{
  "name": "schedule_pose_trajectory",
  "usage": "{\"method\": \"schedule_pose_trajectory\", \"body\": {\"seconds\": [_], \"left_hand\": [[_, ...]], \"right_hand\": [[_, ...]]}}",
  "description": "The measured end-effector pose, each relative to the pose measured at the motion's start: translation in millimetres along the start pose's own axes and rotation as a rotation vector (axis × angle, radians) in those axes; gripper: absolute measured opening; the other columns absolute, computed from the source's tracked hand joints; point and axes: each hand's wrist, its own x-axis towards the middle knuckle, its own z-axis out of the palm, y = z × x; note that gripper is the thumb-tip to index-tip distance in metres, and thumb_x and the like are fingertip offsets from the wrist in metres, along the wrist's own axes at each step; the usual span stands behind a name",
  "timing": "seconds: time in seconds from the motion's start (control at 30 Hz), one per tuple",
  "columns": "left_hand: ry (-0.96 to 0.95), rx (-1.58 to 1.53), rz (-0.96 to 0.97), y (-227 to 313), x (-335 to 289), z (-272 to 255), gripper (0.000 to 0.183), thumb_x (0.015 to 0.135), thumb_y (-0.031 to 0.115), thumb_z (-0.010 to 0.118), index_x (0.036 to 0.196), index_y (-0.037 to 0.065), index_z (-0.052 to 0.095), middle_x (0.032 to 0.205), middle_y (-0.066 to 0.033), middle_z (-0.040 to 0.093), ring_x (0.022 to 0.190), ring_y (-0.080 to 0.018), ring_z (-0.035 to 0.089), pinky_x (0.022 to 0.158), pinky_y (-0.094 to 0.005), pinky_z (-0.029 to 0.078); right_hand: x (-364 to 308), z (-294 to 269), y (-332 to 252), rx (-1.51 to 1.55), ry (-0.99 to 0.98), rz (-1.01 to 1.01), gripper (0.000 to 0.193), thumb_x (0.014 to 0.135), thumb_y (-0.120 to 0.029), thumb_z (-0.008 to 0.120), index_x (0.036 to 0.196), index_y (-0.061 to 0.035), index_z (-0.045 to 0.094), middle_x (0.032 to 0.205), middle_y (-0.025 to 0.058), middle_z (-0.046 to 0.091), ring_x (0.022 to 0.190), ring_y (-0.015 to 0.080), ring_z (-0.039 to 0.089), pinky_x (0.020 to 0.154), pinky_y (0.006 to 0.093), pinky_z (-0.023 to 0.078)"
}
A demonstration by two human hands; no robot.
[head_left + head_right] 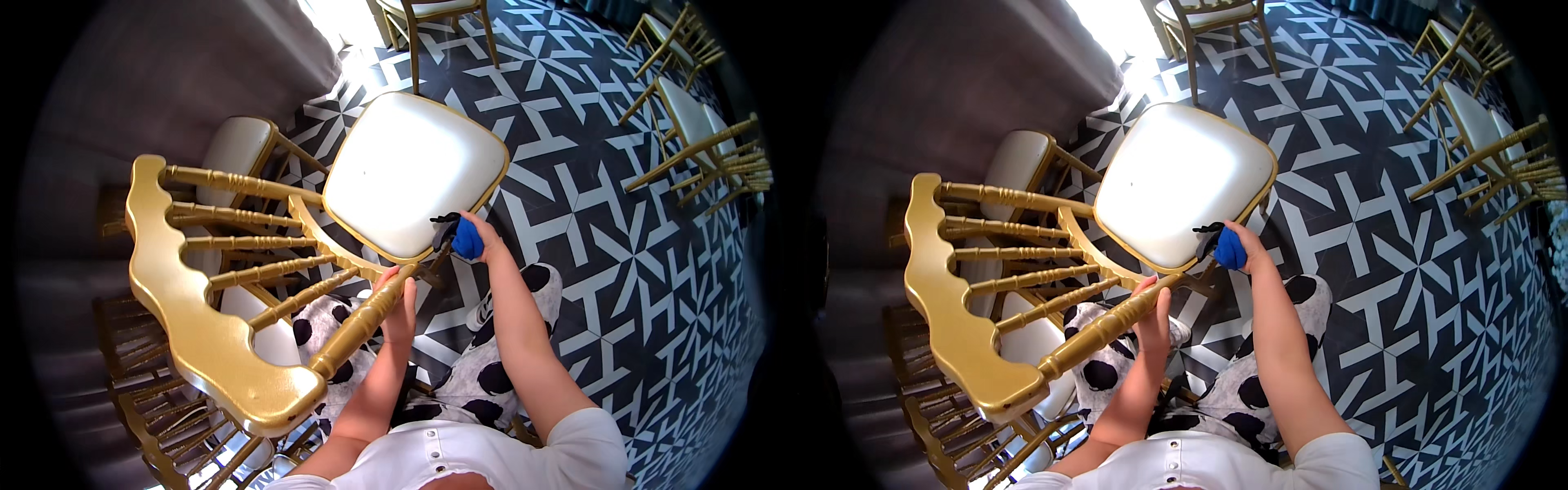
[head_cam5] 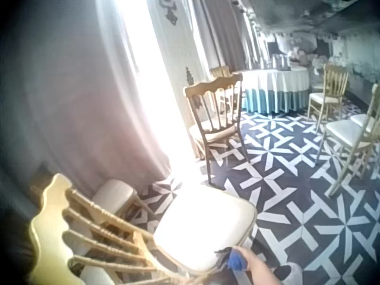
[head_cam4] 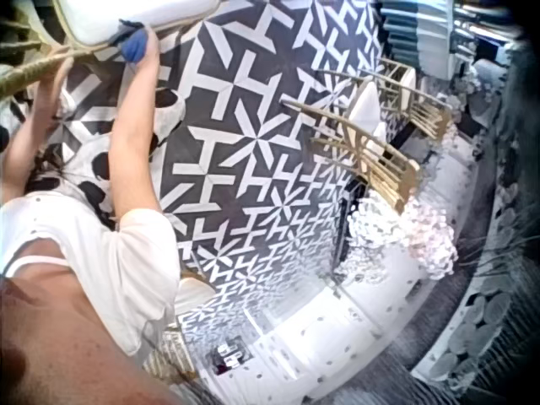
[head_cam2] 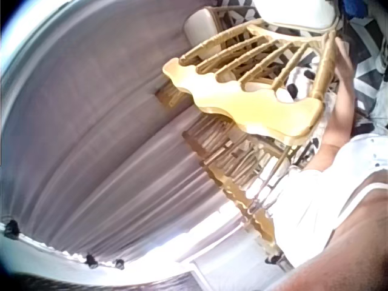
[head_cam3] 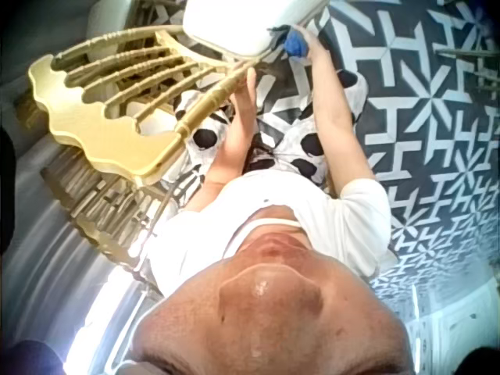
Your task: The person wipes the gold-colored frame of a chair with a blue cloth, including the backrest, spindles, and seat frame, then folds the cloth on the chair seat.
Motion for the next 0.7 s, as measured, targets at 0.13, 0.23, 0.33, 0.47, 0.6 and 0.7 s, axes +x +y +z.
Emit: {"method": "schedule_pose_trajectory", "body": {"seconds": [0.13,0.23,0.33,0.47,0.6,0.7], "left_hand": [[-0.05,-0.022,-0.039,-18.9,3.7,-28.0,0.032,0.085,0.005,0.071,0.115,0.001,0.06,0.111,-0.0119,0.059,0.103,-0.0224,0.059,0.092,-0.0341,0.047],[-0.137,0.025,0.102,-27.3,17.2,-46.7,0.033,0.084,0.009,0.073,0.113,0.002,0.06,0.105,-0.011,0.062,0.102,-0.0246,0.059,0.091,-0.0358,0.047],[-0.225,0.051,0.068,-31.3,31.6,-69.6,0.03,0.082,0.01,0.074,0.11,0.006,0.063,0.103,-0.0104,0.062,0.098,-0.0248,0.061,0.088,-0.0358,0.048],[-0.381,0.125,0.036,-10.5,50.4,-86.9,0.029,0.081,0.007,0.074,0.109,0.003,0.064,0.098,-0.0081,0.067,0.093,-0.0179,0.064,0.084,-0.0311,0.051],[-0.504,0.1,-0.083,-12.1,70.5,-99.1,0.033,0.081,0.007,0.074,0.113,0.003,0.065,0.101,-0.0062,0.068,0.093,-0.0143,0.064,0.082,-0.0287,0.052],[-0.529,0.084,-0.086,-6.8,80.3,-107.5,0.033,0.082,0.003,0.072,0.114,0.003,0.065,0.103,-0.0054,0.068,0.094,-0.0131,0.064,0.082,-0.0274,0.052]], "right_hand": [[-14.9,11.5,25.4,-0.017,0.226,-0.039,0.033,0.093,-0.037,0.064,0.112,-0.0088,0.066,0.097,0.0038,0.07,0.083,0.0192,0.068,0.067,0.0331,0.057],[-15.6,-10.1,47.7,0.095,0.11,-0.08,0.033,0.092,-0.036,0.065,0.112,-0.0098,0.065,0.095,0.0034,0.069,0.082,0.0199,0.068,0.067,0.0332,0.056],[-33.3,3.1,67.9,0.138,0.123,-0.119,0.026,0.089,-0.036,0.07,0.093,-0.0126,0.062,0.084,0.0031,0.062,0.071,0.0193,0.062,0.064,0.0354,0.053],[-53.1,4.7,87.2,0.198,0.151,-0.109,0.025,0.089,-0.038,0.069,0.086,-0.0154,0.059,0.078,0.0011,0.059,0.068,0.0189,0.06,0.063,0.0359,0.052],[-57.3,6.1,108.3,0.259,0.17,-0.136,0.027,0.089,-0.041,0.069,0.088,-0.0159,0.059,0.078,0.0002,0.058,0.069,0.0188,0.059,0.065,0.0353,0.052],[-61.0,18.1,118.7,0.281,0.203,-0.152,0.029,0.09,-0.043,0.067,0.09,-0.0149,0.059,0.079,0.0004,0.058,0.068,0.0192,0.058,0.063,0.0331,0.051]]}}
